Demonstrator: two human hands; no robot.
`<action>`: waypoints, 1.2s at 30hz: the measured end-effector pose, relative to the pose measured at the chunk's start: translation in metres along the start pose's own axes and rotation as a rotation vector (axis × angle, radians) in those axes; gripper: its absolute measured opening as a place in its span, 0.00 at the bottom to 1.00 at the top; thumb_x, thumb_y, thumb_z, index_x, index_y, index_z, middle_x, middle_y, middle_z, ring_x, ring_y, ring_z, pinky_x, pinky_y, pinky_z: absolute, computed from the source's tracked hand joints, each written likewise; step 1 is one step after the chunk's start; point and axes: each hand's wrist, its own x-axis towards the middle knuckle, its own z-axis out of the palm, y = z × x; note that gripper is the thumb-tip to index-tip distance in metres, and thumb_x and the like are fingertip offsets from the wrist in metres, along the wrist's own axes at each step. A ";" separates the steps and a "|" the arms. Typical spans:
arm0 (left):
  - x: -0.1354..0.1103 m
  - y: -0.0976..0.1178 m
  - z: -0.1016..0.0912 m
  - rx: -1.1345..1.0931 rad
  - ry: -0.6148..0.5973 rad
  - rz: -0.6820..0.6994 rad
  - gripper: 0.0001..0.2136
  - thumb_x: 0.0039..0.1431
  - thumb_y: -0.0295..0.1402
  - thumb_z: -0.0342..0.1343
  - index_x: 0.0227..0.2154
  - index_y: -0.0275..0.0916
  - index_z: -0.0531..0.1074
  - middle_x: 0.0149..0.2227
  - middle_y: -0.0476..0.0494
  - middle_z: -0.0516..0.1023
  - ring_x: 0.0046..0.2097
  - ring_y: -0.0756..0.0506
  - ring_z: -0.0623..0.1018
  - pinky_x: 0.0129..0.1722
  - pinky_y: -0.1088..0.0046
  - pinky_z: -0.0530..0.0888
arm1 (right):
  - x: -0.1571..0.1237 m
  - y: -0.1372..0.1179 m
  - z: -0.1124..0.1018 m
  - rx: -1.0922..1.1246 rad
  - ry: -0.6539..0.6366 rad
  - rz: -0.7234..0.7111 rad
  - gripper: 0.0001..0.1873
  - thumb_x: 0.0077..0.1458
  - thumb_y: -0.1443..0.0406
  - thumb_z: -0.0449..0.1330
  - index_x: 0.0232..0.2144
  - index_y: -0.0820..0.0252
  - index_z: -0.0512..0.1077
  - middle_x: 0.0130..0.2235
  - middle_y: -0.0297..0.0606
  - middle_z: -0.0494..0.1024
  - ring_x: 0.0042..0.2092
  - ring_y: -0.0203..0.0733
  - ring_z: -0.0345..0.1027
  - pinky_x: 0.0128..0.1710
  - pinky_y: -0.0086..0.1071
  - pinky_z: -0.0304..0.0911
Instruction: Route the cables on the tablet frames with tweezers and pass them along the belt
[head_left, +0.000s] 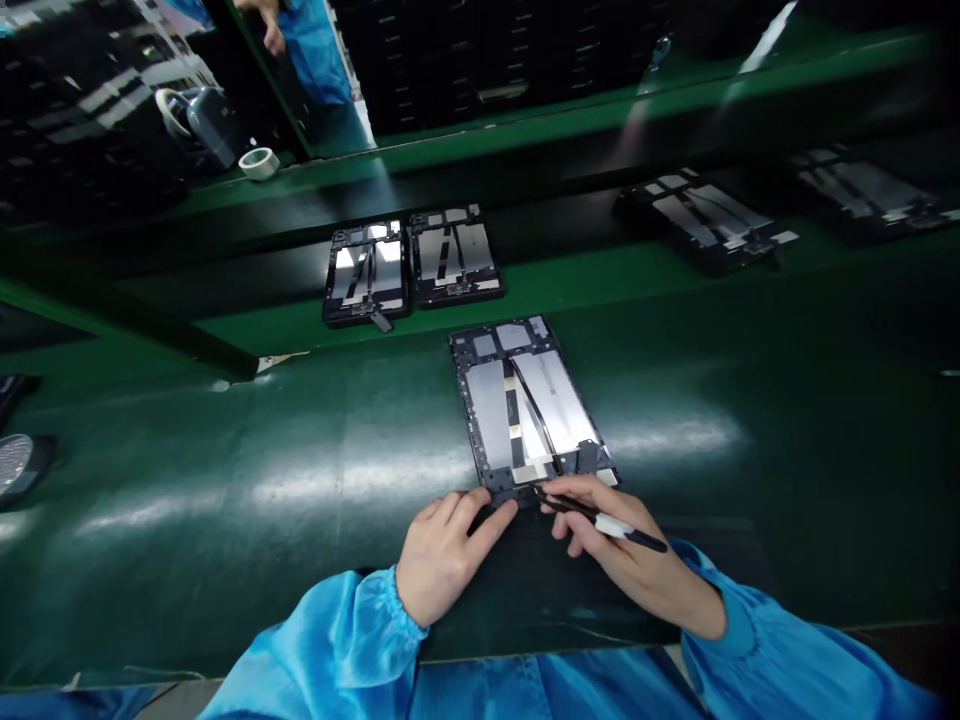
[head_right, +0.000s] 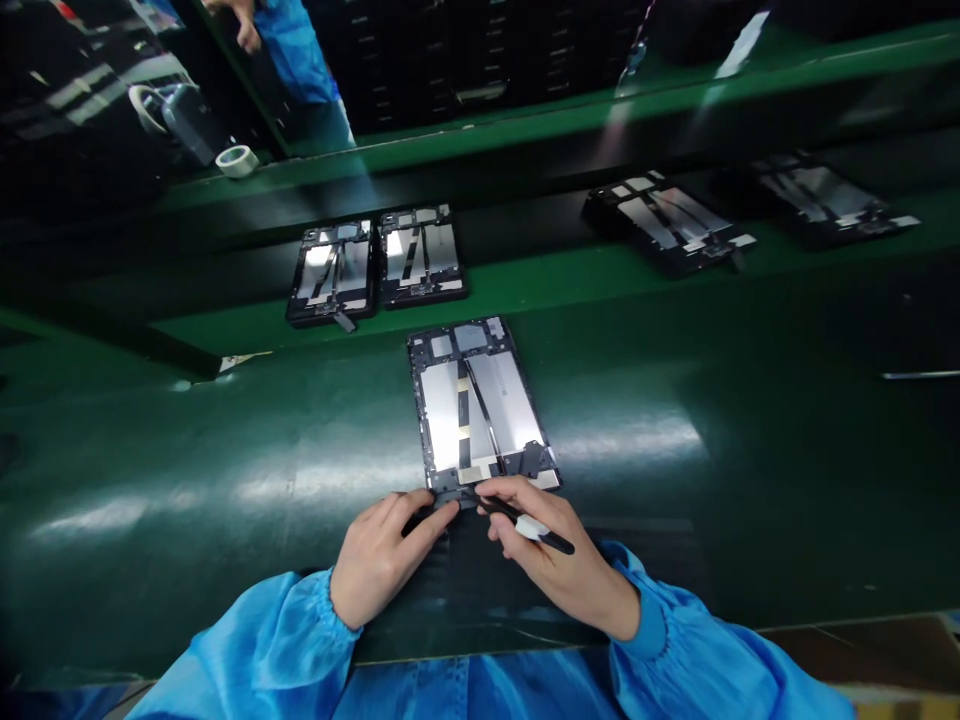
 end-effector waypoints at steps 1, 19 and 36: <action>0.000 0.000 0.000 -0.006 0.002 -0.001 0.15 0.69 0.26 0.46 0.55 0.40 0.68 0.45 0.41 0.73 0.39 0.46 0.73 0.35 0.69 0.72 | 0.000 0.001 0.003 -0.002 0.003 0.004 0.09 0.66 0.63 0.53 0.47 0.55 0.70 0.32 0.35 0.77 0.28 0.36 0.73 0.27 0.28 0.70; -0.005 -0.007 0.000 -0.044 0.024 0.019 0.16 0.69 0.26 0.47 0.55 0.43 0.69 0.46 0.42 0.74 0.41 0.47 0.74 0.38 0.70 0.74 | -0.001 0.015 -0.002 -0.060 0.119 0.060 0.08 0.64 0.62 0.56 0.40 0.58 0.74 0.28 0.36 0.79 0.25 0.38 0.74 0.25 0.30 0.70; -0.021 -0.012 -0.017 -0.165 0.045 0.048 0.10 0.67 0.30 0.52 0.49 0.39 0.73 0.49 0.42 0.77 0.48 0.45 0.75 0.43 0.69 0.73 | -0.006 0.005 0.016 0.124 0.064 0.152 0.09 0.63 0.58 0.58 0.38 0.57 0.71 0.29 0.36 0.80 0.34 0.42 0.78 0.35 0.33 0.73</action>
